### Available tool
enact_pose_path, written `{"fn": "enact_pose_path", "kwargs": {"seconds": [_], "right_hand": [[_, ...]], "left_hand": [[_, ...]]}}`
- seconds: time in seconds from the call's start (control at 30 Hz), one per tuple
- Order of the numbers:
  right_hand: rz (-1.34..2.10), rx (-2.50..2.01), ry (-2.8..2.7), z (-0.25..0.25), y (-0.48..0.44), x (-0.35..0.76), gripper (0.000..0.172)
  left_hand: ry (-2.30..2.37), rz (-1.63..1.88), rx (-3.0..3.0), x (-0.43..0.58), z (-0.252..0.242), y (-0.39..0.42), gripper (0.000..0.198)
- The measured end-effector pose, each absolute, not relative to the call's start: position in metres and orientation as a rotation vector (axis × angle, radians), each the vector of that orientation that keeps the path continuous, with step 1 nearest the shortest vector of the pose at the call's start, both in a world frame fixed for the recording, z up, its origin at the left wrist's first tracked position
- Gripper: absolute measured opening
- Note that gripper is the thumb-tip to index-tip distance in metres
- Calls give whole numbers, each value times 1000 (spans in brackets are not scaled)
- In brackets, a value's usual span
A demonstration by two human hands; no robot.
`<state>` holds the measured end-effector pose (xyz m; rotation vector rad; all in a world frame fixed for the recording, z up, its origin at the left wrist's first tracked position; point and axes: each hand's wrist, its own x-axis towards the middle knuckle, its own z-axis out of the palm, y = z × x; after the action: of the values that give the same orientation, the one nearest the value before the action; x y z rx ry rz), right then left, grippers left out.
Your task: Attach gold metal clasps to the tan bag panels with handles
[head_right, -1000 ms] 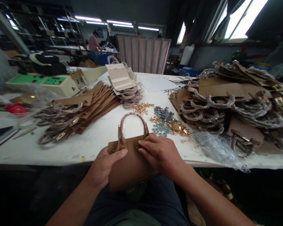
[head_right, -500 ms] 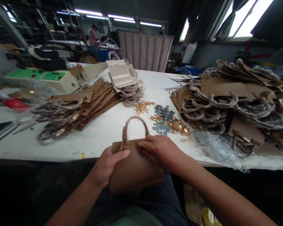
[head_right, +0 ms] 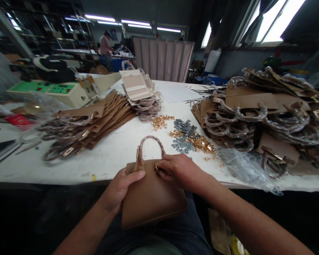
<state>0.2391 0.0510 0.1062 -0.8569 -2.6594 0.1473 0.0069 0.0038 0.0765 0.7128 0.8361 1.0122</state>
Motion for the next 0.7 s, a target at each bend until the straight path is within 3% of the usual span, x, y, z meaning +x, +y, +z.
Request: {"fn": "enact_pose_path", "kwargs": {"seconds": [0.33, 0.7], "right_hand": [[623, -887, -2713, 76, 73, 227, 14], [602, -950, -2684, 51, 93, 223, 15]], "left_hand": [[888, 889, 576, 0, 29, 22, 39], [868, 836, 457, -4, 8, 43, 43]]}}
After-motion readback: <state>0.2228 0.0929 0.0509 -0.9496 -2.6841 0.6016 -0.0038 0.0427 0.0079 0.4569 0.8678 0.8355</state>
